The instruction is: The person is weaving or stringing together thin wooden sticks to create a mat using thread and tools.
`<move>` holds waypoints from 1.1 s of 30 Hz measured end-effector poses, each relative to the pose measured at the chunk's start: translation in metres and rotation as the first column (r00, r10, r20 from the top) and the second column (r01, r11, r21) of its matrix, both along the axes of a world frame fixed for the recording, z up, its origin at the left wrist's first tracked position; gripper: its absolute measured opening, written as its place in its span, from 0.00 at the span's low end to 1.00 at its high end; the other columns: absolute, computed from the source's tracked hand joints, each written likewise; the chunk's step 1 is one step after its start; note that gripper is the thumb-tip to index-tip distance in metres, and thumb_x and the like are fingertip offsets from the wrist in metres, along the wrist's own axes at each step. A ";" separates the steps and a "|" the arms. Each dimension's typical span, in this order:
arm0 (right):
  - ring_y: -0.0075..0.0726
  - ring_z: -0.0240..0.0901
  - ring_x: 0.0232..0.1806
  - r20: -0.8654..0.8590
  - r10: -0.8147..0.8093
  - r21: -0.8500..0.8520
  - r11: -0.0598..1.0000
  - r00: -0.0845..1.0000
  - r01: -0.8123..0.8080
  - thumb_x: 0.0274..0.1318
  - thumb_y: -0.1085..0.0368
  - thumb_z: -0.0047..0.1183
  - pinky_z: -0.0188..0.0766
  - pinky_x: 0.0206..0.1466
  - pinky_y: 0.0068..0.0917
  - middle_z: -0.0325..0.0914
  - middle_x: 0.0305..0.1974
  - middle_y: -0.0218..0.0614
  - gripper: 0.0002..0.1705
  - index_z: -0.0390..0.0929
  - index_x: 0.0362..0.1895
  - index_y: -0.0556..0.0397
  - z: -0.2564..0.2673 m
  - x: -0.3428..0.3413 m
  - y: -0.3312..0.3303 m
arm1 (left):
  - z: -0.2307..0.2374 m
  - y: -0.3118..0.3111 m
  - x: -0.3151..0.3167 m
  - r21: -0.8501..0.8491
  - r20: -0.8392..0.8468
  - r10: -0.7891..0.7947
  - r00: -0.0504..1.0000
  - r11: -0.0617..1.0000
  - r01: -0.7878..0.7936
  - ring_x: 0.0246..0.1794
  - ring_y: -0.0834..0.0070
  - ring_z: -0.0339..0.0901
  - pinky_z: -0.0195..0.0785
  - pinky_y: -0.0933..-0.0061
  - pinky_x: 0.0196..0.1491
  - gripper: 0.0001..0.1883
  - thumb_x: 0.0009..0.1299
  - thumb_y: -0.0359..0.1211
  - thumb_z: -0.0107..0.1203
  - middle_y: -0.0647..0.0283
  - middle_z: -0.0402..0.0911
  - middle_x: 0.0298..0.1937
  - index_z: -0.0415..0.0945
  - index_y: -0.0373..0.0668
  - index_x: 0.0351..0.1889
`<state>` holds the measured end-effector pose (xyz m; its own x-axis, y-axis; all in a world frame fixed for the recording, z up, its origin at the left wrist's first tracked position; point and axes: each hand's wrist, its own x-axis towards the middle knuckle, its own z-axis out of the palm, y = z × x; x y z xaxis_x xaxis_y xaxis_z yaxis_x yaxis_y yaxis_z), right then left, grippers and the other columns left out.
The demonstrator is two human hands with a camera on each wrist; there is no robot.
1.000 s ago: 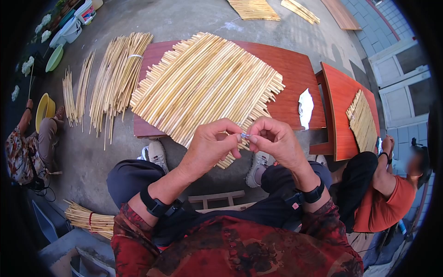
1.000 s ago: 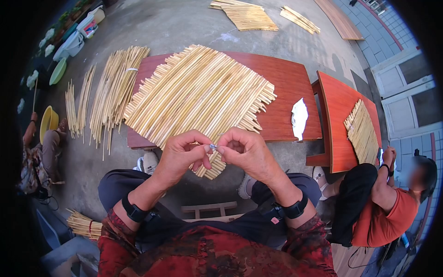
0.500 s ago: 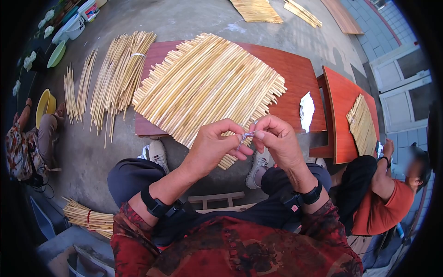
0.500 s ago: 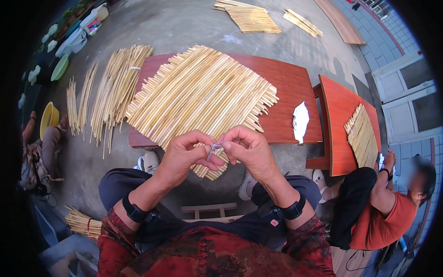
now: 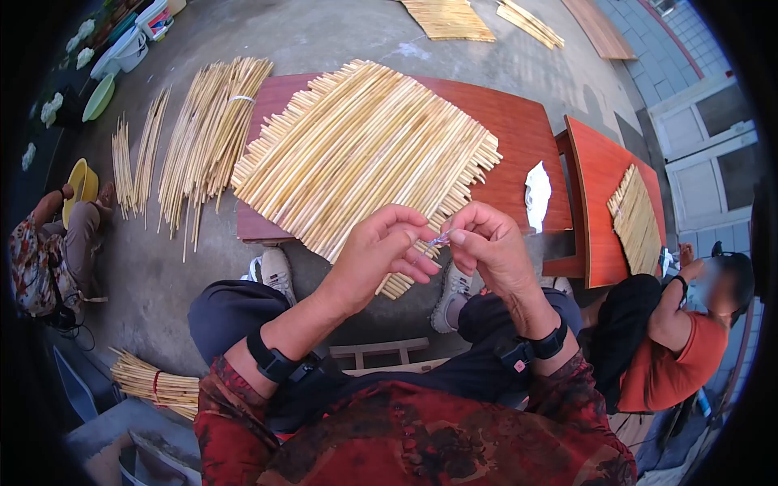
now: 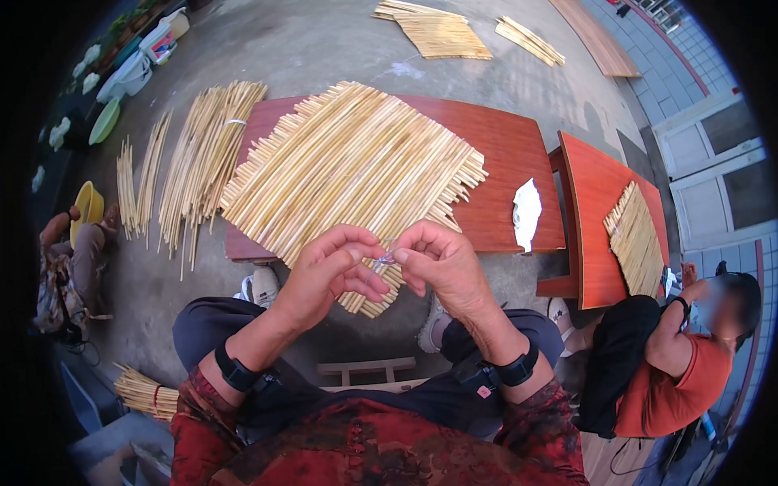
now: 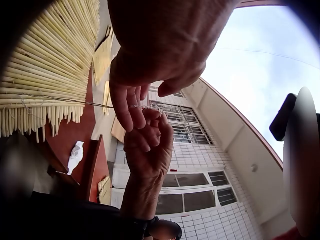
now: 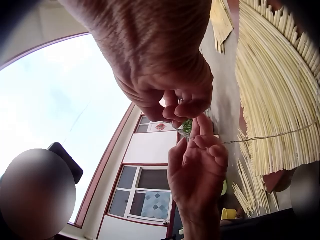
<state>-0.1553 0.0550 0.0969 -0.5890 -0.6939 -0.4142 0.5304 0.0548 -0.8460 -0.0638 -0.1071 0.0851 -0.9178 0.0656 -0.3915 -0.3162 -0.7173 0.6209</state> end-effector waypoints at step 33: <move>0.13 0.58 0.13 -0.006 -0.031 0.014 0.999 1.000 0.031 0.51 0.71 0.52 0.51 0.12 0.10 0.67 0.19 0.26 0.07 0.69 0.34 0.58 0.003 0.008 0.007 | -0.013 0.029 0.009 -0.245 -0.029 0.034 0.999 0.969 -0.040 0.21 0.88 0.65 0.56 0.87 0.22 0.05 0.61 0.26 0.53 0.70 0.72 0.24 0.73 0.35 0.34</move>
<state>-0.1472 0.0623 0.1002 -0.6124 -0.6695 -0.4204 0.5274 0.0502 -0.8482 -0.0545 -0.0783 0.0717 -0.9273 -0.0642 -0.3689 -0.2746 -0.5531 0.7865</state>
